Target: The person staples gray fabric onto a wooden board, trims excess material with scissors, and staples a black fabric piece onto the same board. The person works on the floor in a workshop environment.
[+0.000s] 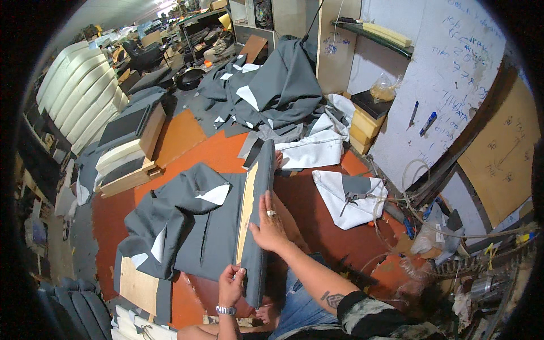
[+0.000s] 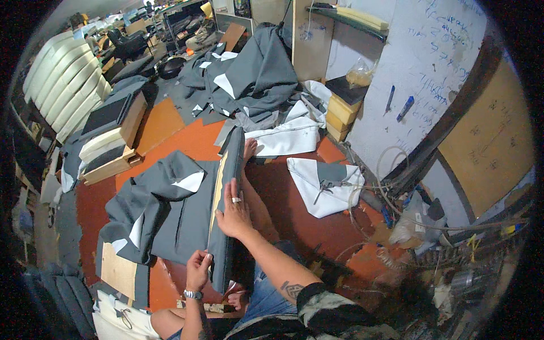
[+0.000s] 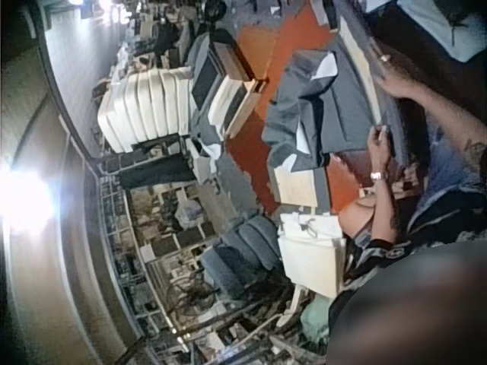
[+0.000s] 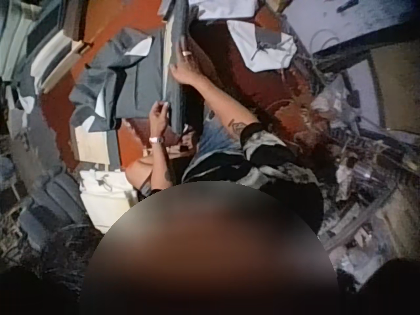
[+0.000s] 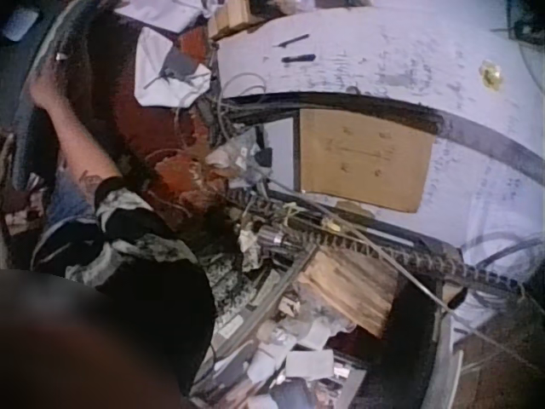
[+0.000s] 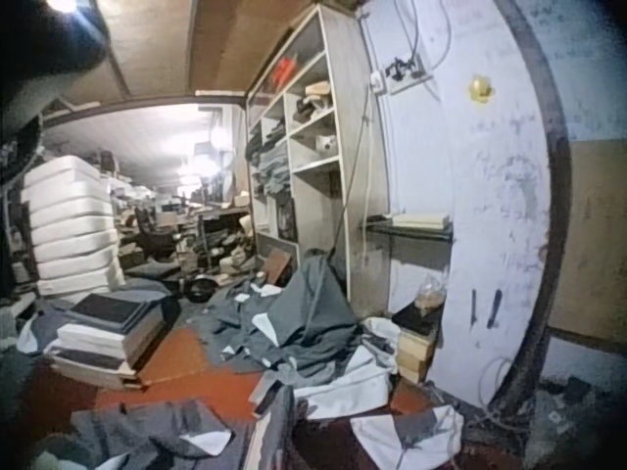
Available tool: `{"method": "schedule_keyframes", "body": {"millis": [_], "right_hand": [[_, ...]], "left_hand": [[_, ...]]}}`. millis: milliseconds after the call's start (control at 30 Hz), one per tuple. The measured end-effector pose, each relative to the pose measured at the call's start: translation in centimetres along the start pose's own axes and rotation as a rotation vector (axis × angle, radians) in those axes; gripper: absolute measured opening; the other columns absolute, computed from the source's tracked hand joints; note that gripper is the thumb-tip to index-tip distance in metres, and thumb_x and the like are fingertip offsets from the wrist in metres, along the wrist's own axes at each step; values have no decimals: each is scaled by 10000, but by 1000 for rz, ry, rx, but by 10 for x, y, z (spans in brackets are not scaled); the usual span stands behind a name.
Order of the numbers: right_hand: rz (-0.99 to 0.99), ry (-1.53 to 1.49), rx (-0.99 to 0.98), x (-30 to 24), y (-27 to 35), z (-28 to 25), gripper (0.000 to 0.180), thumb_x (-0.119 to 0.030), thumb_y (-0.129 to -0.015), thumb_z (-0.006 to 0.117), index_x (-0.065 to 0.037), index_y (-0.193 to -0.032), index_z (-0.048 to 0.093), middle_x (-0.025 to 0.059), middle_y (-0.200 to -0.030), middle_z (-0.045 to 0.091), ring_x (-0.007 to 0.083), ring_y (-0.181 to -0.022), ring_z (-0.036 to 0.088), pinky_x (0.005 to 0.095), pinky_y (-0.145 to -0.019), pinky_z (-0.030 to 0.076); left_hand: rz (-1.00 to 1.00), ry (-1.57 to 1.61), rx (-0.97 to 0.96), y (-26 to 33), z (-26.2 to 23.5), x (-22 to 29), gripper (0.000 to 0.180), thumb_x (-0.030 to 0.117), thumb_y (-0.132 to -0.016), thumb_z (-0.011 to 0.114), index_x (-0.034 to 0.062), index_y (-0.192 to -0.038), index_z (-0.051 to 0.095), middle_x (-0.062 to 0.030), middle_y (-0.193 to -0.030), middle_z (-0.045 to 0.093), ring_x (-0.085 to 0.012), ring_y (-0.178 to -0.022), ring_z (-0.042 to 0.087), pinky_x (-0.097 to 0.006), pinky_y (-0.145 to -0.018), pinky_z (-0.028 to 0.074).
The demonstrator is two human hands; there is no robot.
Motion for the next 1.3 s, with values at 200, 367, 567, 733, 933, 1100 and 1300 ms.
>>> {"method": "schedule_keyframes", "body": {"millis": [200,367,567,733,933,1100,1300], "right_hand": [[198,-250,313,76,22,-41,888,-355,-1037,593,12,-1660,77,301,-1713,143,479,-1565,219,490,-1281,214],[405,-182,224,103,48,-36,911,-456,-1047,570,15,-1660,89,291,-1708,185,473,-1561,239,475,-1284,212],[277,-193,91,41,39,-14,884,-515,-1036,551,29,-1638,202,309,-1660,295,456,-1518,346,483,-1255,275],[211,-283,12,96,67,-60,583,-376,-1043,595,5,-1480,536,293,-1346,656,392,-1276,633,467,-1089,477],[285,812,-894,261,259,-115,396,-330,-944,637,38,-1044,742,253,-880,735,454,-829,709,532,-758,572],[492,786,-840,310,350,-103,410,-340,-940,659,41,-1070,736,240,-905,739,426,-857,712,502,-800,569],[487,825,-722,304,321,-96,432,-353,-936,686,45,-1101,729,226,-934,745,392,-890,717,467,-850,566]], "left_hand": [[-33,0,-3,-2,-3,-10,164,118,-1014,688,4,-915,624,-39,-954,680,-114,-917,587,-296,-864,489],[9,-13,-29,1,5,-4,171,126,-1009,698,6,-912,624,-32,-981,701,-74,-831,563,-264,-760,481],[-86,-66,-43,5,10,-2,143,107,-1010,691,8,-922,635,-52,-994,717,-84,-818,588,-273,-764,508],[58,50,125,25,26,-55,115,116,-1008,681,3,-1019,688,-102,-1003,723,-132,-765,658,-307,-655,572],[-926,480,245,76,46,-81,582,576,-1040,539,28,-1233,578,-105,-1030,667,-220,-797,682,-392,-596,585],[-759,465,-3,80,67,-63,929,625,-945,692,20,-1550,330,-191,-1399,529,-307,-1126,631,-478,-731,633],[-480,171,-47,80,67,-66,1132,556,-819,862,-75,-1557,281,-244,-1523,502,-279,-1285,604,-355,-905,603]]}}
Point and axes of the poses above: each hand's wrist, its own y-axis away from the middle knuckle, its own z-axis out of the palm, x = y × z, the point moved 1 cm from there along -y, towards the middle knuckle
